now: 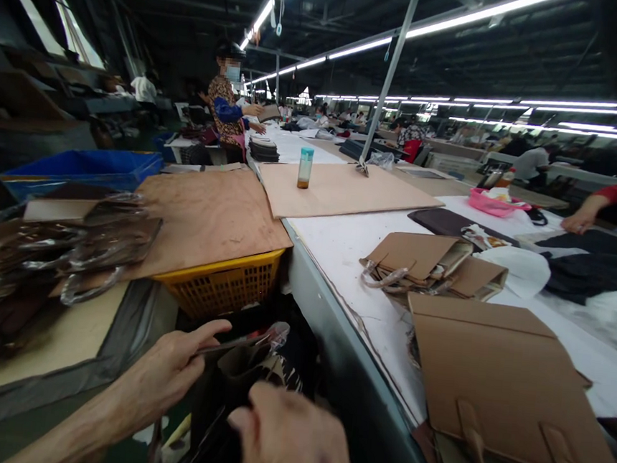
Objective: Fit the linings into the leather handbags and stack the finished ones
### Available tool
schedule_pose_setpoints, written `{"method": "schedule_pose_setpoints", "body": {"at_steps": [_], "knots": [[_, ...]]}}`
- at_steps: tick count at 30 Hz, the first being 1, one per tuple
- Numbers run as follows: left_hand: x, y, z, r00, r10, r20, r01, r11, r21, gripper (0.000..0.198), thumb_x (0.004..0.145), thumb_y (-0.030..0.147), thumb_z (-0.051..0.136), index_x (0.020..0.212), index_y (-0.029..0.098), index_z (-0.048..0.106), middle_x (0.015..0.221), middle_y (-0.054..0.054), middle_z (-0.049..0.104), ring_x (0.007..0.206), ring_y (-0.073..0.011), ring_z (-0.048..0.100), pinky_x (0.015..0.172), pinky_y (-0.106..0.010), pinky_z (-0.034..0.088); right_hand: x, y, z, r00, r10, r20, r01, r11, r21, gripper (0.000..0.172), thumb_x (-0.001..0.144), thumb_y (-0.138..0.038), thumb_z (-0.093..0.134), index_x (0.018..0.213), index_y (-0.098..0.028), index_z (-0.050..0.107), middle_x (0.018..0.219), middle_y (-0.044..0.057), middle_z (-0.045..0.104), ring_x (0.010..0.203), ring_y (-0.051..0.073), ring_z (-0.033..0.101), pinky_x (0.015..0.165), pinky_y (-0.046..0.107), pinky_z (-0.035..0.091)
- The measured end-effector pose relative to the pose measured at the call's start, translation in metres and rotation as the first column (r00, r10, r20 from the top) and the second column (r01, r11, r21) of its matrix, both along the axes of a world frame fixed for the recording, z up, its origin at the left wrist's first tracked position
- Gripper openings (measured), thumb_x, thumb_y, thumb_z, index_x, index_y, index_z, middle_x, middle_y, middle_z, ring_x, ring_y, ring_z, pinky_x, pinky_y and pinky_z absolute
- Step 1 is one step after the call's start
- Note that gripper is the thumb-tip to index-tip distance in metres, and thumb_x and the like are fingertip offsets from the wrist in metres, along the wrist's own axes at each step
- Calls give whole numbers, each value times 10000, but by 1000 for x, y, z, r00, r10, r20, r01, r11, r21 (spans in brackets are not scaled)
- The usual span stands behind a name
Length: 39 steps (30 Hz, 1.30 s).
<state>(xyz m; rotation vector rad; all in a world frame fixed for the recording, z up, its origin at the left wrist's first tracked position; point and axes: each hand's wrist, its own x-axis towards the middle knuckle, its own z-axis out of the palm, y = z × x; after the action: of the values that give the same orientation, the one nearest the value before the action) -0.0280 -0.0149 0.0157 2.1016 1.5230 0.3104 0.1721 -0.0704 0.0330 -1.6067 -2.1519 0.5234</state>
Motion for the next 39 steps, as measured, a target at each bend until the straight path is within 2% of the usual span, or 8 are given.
{"method": "schedule_pose_setpoints", "body": {"at_steps": [2,5,12,16,20,27,32,39], "knots": [[-4,1,3,997,0,72,1,1000,-15,535,738,73,307,1247,181,433,901,-22,674,777,-167,600,735,-257,416,17,22,11,997,-68,-34,68,997,19,314,776,-197,529,1075,-243,616,1056,60,662,892,250,620,770,340,474],[-6,5,10,972,-49,229,50,999,0,540,734,71,311,1253,195,393,892,10,677,756,-135,597,746,-226,412,27,49,14,986,-5,-167,-7,998,-69,526,695,-128,571,1208,-239,547,1265,49,540,1147,256,471,994,380,320],[-6,25,14,863,-253,438,248,966,69,621,670,27,331,1251,244,356,879,53,660,788,-96,583,737,-186,409,32,69,26,769,114,-629,-424,828,-368,345,835,-298,494,1153,-203,586,1125,56,633,1032,219,559,901,341,404],[-10,35,15,818,-271,507,253,962,105,621,691,25,353,1267,255,336,902,38,650,807,-103,579,744,-200,414,47,60,36,854,97,-511,-333,857,-394,352,873,-381,441,1124,-209,616,1111,50,638,1029,232,555,889,337,408],[-12,42,12,788,-267,554,241,963,122,610,697,26,369,1265,248,339,893,26,644,787,-112,580,735,-216,429,50,49,37,872,78,-484,-306,858,-412,346,849,-254,459,1174,-237,576,1150,18,619,1053,206,544,906,301,396],[-15,53,1,742,-313,593,320,943,97,590,692,12,374,1245,217,355,881,15,649,817,-129,589,791,-261,426,15,45,18,959,185,-216,-239,935,-262,295,811,-102,376,908,-216,630,901,12,662,825,164,586,734,236,410],[-23,68,-12,659,-284,696,356,933,44,553,682,-5,382,1201,186,394,850,3,663,816,-139,600,858,-311,401,-5,45,3,965,232,-123,-258,922,-289,327,752,-86,414,993,-224,586,944,13,652,876,171,579,734,225,390],[-35,75,-22,576,-194,794,351,936,-26,528,664,-7,405,1168,150,420,845,-22,662,818,-160,596,821,-314,395,-18,45,10,963,240,-123,-266,922,-281,450,679,-86,467,1094,-250,523,1047,1,632,968,163,569,799,205,378]]}}
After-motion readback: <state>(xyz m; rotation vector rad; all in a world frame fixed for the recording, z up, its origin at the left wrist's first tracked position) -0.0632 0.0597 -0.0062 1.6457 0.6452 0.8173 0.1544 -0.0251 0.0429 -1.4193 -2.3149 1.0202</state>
